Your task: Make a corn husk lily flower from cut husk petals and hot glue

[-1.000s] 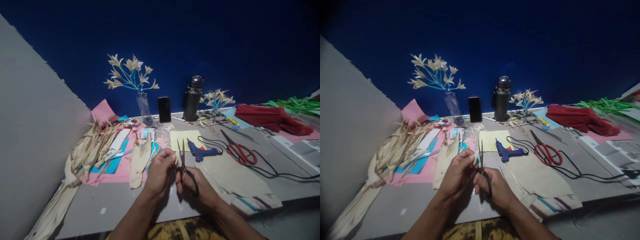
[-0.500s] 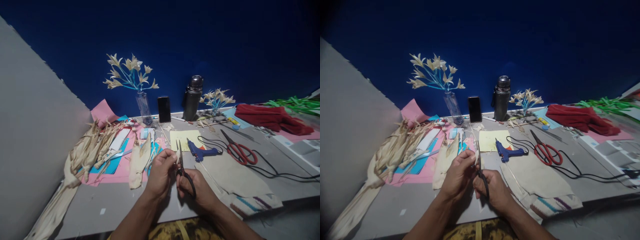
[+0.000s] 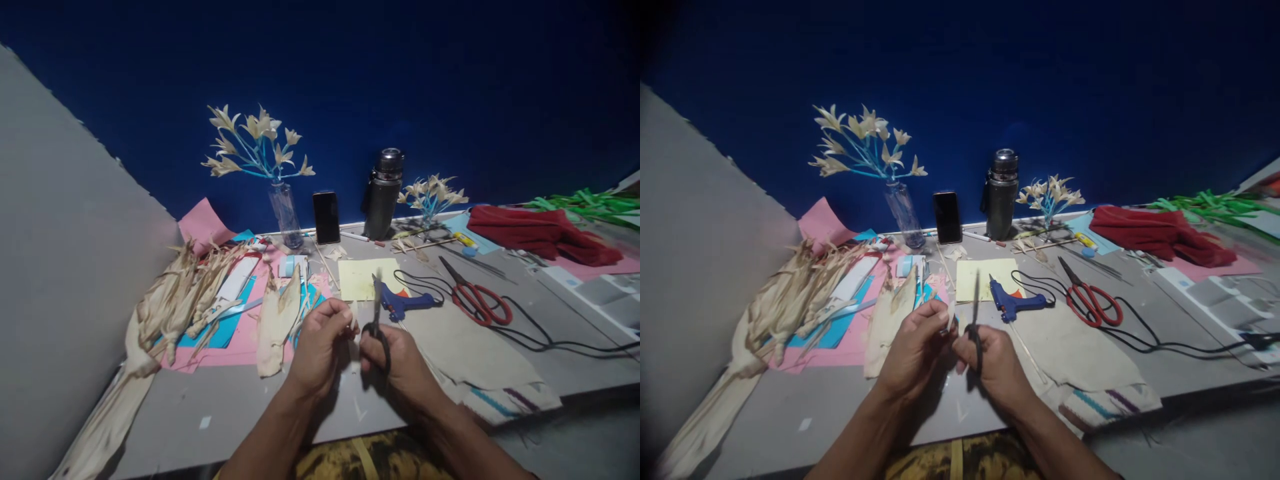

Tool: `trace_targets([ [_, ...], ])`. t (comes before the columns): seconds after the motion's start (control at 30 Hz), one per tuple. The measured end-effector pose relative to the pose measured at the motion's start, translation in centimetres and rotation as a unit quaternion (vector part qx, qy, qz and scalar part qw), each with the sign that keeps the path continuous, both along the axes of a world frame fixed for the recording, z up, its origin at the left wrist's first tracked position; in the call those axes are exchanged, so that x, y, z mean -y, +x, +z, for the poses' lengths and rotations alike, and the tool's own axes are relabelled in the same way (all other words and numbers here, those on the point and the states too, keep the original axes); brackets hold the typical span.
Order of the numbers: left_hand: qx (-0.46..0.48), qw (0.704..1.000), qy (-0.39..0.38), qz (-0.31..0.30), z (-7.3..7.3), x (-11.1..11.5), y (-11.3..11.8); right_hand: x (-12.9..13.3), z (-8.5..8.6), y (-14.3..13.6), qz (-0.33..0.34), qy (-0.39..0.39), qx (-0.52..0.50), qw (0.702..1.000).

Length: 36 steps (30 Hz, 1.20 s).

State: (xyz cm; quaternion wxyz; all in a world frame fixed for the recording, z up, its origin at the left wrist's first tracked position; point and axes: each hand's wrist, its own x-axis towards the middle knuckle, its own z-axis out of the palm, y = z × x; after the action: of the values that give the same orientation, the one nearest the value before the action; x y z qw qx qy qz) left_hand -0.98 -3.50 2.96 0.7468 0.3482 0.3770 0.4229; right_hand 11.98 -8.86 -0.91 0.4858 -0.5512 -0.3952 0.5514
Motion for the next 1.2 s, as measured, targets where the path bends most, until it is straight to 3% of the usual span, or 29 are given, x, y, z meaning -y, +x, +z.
trace_targets([
  [0.07,-0.017,1.000,0.003,-0.023,0.0,-0.1,-0.3,-0.5,0.8,0.7,-0.064,0.018,0.004,0.998],
  [0.13,-0.030,0.998,0.008,-0.049,-0.2,-0.1,-0.5,-1.0,1.6,1.4,-0.080,0.046,0.011,0.996],
  [0.37,-0.054,0.993,0.015,-0.106,-0.2,0.4,-0.7,-1.1,3.0,2.2,-0.005,0.061,-0.044,0.997],
  [0.57,0.024,0.995,0.010,-0.098,-0.4,1.1,-0.4,-0.7,2.7,1.3,-0.128,0.119,-0.031,0.984],
  [0.83,-0.014,0.996,0.039,-0.085,-1.1,1.4,-0.3,0.3,1.7,1.3,-0.044,0.076,-0.099,0.991],
  [0.97,0.045,0.991,0.022,-0.127,-1.6,1.0,-0.4,0.2,1.5,1.0,-0.013,0.078,-0.194,0.978],
  [1.1,0.169,0.976,-0.030,-0.131,-1.9,0.6,-0.3,-0.3,1.4,0.6,-0.051,0.098,-0.287,0.951],
  [1.2,0.180,0.974,-0.056,-0.129,-2.2,0.7,0.0,-0.7,1.0,0.4,-0.088,0.103,-0.291,0.947],
])
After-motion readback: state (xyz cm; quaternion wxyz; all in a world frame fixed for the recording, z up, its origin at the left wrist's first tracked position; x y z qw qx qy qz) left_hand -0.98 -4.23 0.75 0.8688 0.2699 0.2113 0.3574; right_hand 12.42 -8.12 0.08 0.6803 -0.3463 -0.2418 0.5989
